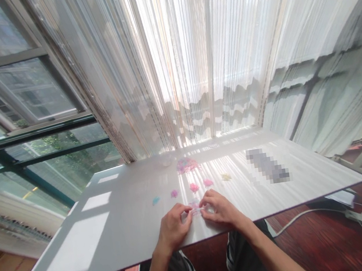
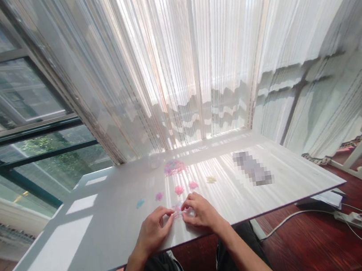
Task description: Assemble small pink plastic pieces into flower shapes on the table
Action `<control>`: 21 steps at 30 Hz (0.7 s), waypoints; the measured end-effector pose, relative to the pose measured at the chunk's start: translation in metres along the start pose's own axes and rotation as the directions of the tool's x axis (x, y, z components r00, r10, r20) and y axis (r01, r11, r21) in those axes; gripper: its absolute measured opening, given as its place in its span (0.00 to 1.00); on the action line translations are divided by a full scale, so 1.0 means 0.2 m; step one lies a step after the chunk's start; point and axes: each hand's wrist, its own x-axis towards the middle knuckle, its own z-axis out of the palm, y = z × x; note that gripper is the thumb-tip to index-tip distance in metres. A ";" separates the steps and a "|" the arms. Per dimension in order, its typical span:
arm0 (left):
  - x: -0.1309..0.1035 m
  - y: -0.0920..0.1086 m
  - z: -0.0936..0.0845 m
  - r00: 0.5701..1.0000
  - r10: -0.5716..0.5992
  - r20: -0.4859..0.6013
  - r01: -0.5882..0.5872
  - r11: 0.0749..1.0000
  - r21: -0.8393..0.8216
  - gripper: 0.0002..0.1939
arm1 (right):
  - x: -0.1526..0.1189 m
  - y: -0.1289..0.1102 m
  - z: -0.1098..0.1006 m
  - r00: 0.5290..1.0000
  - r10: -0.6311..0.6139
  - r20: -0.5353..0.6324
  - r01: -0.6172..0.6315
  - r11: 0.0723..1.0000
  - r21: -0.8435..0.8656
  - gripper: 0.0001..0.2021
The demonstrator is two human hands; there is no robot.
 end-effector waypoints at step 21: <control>0.01 0.04 0.05 0.998 0.057 0.018 -0.057 0.998 -0.038 0.10 | 0.01 -0.02 0.00 0.996 0.064 0.063 -0.061 0.997 -0.050 0.02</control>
